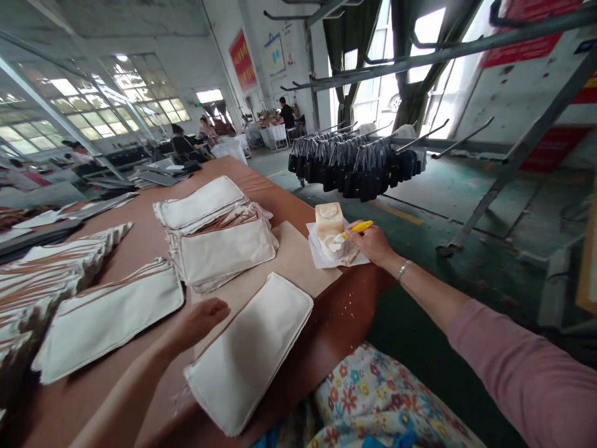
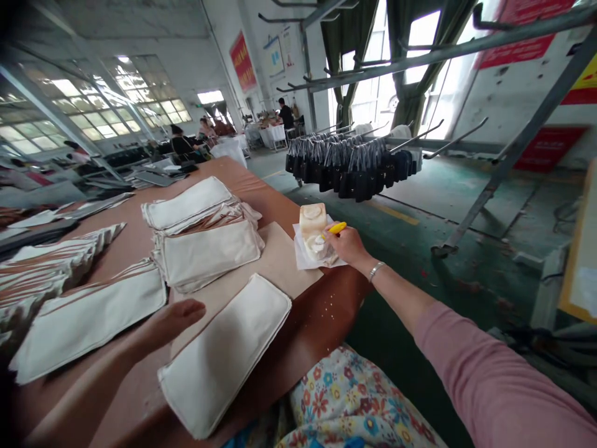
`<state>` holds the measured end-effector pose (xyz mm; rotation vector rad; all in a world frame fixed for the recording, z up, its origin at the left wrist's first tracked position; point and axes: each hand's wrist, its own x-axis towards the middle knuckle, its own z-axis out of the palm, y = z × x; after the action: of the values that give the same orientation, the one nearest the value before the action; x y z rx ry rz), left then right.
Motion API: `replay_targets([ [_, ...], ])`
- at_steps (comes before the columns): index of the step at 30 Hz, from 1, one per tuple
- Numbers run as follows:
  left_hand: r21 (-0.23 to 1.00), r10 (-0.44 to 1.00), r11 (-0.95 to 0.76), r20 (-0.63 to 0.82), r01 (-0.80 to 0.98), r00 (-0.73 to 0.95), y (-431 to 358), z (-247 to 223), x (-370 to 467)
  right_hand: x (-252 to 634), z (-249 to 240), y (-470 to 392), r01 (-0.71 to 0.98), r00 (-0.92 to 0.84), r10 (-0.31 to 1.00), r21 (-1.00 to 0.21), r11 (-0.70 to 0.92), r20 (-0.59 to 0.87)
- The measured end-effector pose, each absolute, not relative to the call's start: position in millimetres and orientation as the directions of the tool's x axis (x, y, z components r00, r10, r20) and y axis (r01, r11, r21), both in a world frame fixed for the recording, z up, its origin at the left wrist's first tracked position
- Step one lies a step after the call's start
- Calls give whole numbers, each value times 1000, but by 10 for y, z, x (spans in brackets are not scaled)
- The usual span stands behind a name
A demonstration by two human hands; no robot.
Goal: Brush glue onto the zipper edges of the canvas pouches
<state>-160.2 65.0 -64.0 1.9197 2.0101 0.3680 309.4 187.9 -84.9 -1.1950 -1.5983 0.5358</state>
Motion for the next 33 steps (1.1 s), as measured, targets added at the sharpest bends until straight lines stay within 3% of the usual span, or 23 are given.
replay_targets([
  [2, 329, 990, 56, -138, 943, -10, 739, -811, -1360, 3002, -937, 2046, 472, -39, 893, -780, 411, 447],
  [5, 240, 989, 97, -130, 966, -67, 927, -1008, -1020, 2952, -1007, 2154, 521, -67, 889, -744, 418, 453],
  [11, 224, 975, 204, -130, 953, -178, 1205, -1211, -683, 3060, -991, 1926, 534, -166, 855, -684, 497, 491],
  [15, 269, 977, 210, -106, 940, -187, 1208, -1200, -610, 3123, -970, 1666, 484, -260, 831, -678, 553, 492],
  [26, 448, 955, 271, -237, 852, -179, 1129, -1149, -454, 2984, -1013, 1470, 389, 96, 874, -826, 407, 476],
  [33, 617, 948, 244, -316, 748, -49, 843, -1004, -317, 2505, -728, 946, 209, 35, 894, -879, 430, 446],
])
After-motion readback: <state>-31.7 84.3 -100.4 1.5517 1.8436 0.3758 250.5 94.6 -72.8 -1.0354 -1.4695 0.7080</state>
